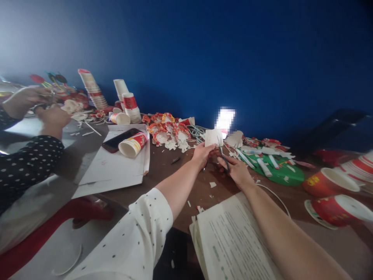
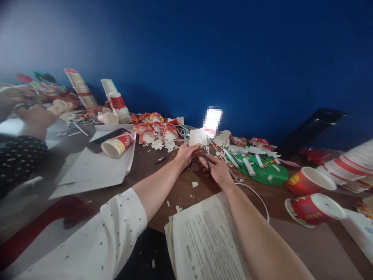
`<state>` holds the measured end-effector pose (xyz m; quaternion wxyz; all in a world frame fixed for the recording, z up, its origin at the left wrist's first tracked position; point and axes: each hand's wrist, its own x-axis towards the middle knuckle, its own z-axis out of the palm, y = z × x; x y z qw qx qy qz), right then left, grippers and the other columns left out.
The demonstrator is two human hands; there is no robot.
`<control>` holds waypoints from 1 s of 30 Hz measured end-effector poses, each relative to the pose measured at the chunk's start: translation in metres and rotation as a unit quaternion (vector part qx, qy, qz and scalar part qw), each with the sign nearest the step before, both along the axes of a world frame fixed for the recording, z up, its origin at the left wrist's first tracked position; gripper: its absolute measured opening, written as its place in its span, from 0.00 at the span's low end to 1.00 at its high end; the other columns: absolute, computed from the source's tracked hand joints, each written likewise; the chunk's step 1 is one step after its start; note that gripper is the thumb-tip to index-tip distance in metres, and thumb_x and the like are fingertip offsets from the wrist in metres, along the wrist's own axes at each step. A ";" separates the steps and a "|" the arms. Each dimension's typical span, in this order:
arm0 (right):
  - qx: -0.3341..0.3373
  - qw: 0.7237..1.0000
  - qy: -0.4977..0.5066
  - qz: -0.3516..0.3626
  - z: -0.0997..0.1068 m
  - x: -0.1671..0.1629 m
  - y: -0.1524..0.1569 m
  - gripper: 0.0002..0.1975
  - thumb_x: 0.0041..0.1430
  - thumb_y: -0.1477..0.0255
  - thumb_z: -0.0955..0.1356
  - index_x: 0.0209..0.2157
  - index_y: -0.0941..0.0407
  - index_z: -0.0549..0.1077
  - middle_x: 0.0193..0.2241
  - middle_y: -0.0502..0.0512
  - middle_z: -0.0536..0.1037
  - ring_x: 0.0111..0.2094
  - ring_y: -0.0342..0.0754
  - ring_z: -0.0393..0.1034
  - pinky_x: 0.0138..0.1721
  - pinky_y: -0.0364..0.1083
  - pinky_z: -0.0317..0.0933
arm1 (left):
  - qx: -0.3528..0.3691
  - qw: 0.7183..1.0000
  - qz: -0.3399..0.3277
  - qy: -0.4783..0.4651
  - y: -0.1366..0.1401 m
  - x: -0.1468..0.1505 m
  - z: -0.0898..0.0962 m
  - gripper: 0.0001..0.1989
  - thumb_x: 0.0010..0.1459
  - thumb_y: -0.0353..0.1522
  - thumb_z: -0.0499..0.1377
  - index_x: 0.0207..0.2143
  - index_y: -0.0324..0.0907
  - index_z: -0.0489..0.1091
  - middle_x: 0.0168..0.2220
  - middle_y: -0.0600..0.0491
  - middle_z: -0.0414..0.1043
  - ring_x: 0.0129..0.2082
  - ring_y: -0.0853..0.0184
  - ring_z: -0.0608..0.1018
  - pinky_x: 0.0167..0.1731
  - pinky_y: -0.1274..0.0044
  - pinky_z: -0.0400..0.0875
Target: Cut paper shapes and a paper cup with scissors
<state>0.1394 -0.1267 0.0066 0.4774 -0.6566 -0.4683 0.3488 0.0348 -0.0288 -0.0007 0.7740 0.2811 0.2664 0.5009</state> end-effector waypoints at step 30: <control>0.009 0.999 -0.035 0.006 -0.003 0.000 -0.001 0.27 0.47 0.48 0.71 0.39 0.56 0.81 0.19 0.50 0.72 0.21 0.44 0.64 0.20 0.43 0.57 | -0.012 1.000 -0.003 0.009 0.001 0.000 0.001 0.08 0.46 0.22 0.67 0.30 0.34 0.72 0.24 0.53 0.74 0.24 0.71 0.76 0.39 0.73 0.75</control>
